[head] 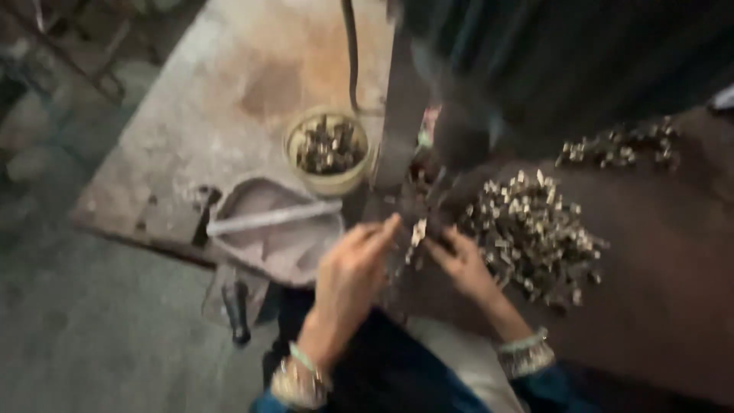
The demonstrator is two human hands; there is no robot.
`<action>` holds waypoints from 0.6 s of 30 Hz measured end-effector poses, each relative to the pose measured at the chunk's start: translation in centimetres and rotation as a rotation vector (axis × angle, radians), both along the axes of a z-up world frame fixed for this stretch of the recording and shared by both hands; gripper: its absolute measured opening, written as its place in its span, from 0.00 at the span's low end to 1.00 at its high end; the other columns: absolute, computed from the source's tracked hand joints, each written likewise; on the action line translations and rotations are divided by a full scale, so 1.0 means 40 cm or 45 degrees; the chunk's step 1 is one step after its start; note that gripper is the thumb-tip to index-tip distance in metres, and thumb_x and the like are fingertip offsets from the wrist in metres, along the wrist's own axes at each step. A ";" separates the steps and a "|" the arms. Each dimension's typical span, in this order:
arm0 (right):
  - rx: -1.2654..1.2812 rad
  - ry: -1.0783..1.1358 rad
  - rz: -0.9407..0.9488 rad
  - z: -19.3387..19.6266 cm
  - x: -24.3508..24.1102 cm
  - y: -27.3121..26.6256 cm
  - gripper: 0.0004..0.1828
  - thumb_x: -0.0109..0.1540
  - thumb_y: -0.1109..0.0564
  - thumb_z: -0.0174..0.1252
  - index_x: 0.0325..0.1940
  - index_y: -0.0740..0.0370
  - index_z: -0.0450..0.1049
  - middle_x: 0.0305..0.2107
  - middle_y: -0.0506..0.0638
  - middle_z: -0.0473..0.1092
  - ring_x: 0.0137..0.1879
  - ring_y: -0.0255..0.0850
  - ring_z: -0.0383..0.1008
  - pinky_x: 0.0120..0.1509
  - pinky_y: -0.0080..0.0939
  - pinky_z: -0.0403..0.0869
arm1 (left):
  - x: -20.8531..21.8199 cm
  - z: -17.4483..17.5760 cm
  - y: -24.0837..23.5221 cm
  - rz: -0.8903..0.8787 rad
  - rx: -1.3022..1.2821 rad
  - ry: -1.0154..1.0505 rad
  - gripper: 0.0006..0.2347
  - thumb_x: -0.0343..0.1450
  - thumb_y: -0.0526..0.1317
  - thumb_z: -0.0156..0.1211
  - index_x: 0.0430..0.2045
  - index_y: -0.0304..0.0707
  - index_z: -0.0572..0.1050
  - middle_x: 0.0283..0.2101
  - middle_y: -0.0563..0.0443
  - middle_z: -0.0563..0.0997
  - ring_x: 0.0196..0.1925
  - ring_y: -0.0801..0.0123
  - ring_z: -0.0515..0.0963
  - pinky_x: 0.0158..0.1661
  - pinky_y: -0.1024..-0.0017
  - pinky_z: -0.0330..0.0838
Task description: The person sits at a workbench and drills small metal hardware parts one at a time using a drill press, holding each part under the spinning bit, then placing the drilled part into a tray. They periodically dip parts or the bit area into a tray of paste and liquid from a jar, and at one point spread the paste in the tray with a small flat tool.
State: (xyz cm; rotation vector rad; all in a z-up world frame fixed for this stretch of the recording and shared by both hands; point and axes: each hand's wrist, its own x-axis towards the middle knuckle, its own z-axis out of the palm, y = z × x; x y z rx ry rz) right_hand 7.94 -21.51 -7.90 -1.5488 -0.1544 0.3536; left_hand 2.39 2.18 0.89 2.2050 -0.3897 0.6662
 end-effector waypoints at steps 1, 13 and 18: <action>-0.002 0.035 0.004 0.017 -0.025 0.008 0.20 0.64 0.61 0.57 0.61 0.63 0.72 0.49 0.45 0.74 0.45 0.34 0.77 0.50 0.37 0.81 | -0.008 0.005 0.006 0.004 -0.002 0.035 0.22 0.67 0.26 0.58 0.56 0.44 0.79 0.44 0.47 0.82 0.45 0.57 0.84 0.44 0.63 0.79; -0.942 -0.537 0.481 0.167 -0.124 -0.008 0.13 0.58 0.58 0.67 0.47 0.60 0.80 0.32 0.58 0.80 0.34 0.48 0.83 0.40 0.43 0.78 | 0.011 -0.021 0.126 -0.581 -0.815 0.725 0.10 0.72 0.37 0.66 0.44 0.31 0.83 0.42 0.41 0.87 0.41 0.71 0.85 0.44 0.73 0.80; -1.256 -1.356 0.241 0.106 -0.096 0.033 0.19 0.57 0.62 0.61 0.53 0.62 0.72 0.33 0.60 0.71 0.55 0.64 0.74 0.56 0.52 0.75 | -0.005 0.067 0.066 0.104 -0.556 0.422 0.12 0.70 0.36 0.68 0.46 0.35 0.81 0.41 0.46 0.87 0.37 0.71 0.86 0.39 0.74 0.79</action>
